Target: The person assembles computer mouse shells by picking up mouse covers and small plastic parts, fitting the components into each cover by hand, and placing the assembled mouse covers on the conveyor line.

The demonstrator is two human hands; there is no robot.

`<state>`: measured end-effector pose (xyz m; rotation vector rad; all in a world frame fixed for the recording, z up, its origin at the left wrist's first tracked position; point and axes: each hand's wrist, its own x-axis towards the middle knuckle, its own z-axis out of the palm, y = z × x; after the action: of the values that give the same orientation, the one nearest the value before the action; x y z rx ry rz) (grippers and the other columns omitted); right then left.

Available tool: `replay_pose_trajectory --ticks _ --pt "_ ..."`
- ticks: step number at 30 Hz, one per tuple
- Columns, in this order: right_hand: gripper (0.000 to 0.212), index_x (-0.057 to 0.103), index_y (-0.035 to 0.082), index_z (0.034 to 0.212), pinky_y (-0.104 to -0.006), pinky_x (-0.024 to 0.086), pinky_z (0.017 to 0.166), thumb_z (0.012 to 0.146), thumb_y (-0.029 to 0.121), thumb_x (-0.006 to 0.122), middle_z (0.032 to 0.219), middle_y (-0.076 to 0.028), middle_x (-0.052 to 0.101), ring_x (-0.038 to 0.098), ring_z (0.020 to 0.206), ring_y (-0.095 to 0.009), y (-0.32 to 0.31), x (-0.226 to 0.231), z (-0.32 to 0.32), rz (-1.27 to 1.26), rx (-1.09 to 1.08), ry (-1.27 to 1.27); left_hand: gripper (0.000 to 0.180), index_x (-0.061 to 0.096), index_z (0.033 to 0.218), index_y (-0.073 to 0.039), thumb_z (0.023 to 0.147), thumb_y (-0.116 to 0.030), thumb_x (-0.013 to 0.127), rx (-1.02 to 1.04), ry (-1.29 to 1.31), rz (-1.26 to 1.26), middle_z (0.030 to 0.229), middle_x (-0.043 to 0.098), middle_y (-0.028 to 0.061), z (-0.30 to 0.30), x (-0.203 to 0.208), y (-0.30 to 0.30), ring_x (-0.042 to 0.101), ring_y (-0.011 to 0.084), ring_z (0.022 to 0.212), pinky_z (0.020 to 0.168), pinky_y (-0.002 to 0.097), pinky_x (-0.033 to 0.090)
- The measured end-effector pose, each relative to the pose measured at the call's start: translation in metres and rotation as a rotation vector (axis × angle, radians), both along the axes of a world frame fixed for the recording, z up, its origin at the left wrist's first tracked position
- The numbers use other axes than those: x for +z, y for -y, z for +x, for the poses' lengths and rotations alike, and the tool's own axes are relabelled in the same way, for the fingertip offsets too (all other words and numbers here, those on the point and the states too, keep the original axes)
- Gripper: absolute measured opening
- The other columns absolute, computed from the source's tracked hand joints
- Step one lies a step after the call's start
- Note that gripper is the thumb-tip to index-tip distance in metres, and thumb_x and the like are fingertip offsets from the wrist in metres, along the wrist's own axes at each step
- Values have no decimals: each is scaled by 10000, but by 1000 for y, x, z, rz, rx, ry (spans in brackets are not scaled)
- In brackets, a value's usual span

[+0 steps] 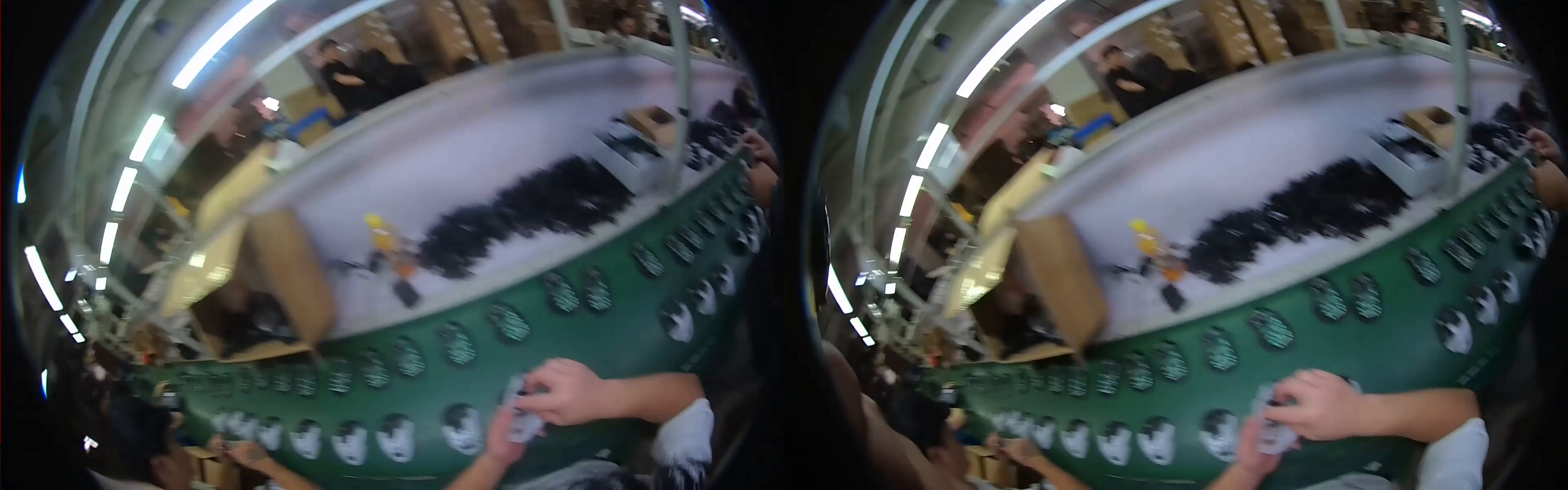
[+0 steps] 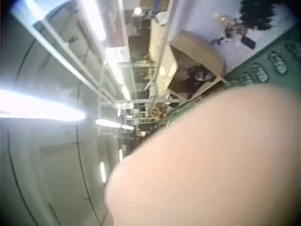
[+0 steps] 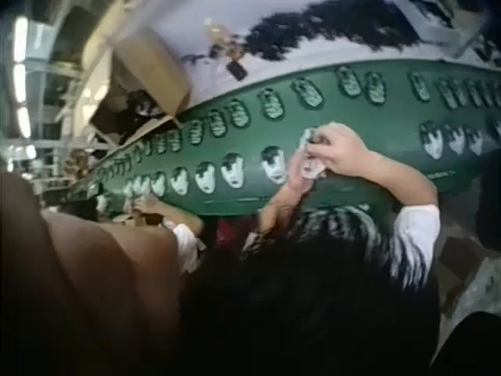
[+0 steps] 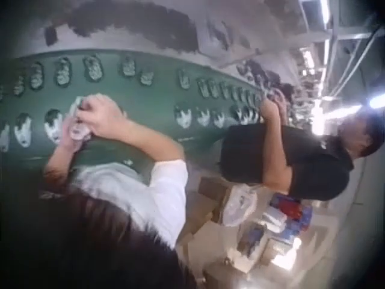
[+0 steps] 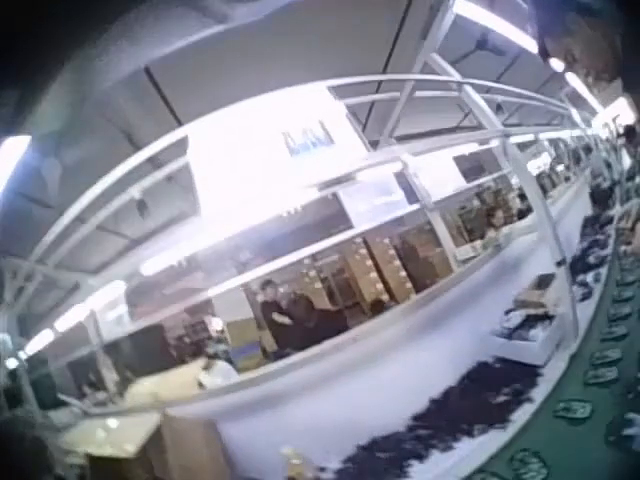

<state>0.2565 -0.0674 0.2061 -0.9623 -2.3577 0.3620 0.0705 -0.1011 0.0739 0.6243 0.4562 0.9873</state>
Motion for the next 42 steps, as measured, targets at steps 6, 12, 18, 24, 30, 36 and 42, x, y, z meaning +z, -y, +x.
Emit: replay_pose_trajectory --ticks 6,12,18,24,30,36,42 --pt "579 561 37 1332 -433 551 903 783 69 742 1267 -202 578 634 1068 -373 -3 -9 9 -10 -104 -387 842 458 1449 -35 971 -720 353 -11 130 0 1205 660 198 6 36 -19 714 270 958 667 349 622" --pt "783 153 65 1594 -294 579 635 948 -69 575 1290 -124 567 663 858 -162 22 -35 -16 -1064 9 -771 784 381 1500 1 989 -579 515 -37 144 51 1320 610 208 -5 34 0 687 243 1052 763 358 610" --pt "668 286 69 1522 -268 542 569 947 -43 609 1164 -89 635 652 835 -133 10 -47 -24 -1230 -24 -904 732 416 1469 12 981 -519 542 10 188 83 1300 628 201 -4 33 -5 693 254 1023 701 360 612" --pt "598 334 87 1519 -274 570 551 987 0 594 1235 -96 616 665 922 -154 21 -45 -29 -1154 -3 -932 726 443 1427 2 975 -557 540 26 111 129 1236 645 190 -7 36 -6 693 230 899 635 325 586" --pt "572 344 93 1500 -274 569 530 992 0 591 1218 -85 618 666 943 -153 20 -45 -28 -1155 -27 -916 746 433 1412 3 956 -575 552 35 65 170 1202 632 184 -3 31 -9 678 211 855 573 313 559" --pt "659 258 28 1555 -322 586 696 1000 93 607 1137 -111 633 682 766 -153 30 -22 -9 -1033 283 -791 833 444 1419 7 956 -684 403 -109 148 133 1075 659 229 -10 50 -5 683 256 700 491 328 550" --pt "736 231 37 1601 -336 569 857 1011 200 639 1318 -130 600 681 985 -172 37 -33 14 -1274 400 -989 1000 421 1453 1 919 -825 236 -455 473 -97 1037 687 326 -2 45 7 716 334 623 421 339 550"
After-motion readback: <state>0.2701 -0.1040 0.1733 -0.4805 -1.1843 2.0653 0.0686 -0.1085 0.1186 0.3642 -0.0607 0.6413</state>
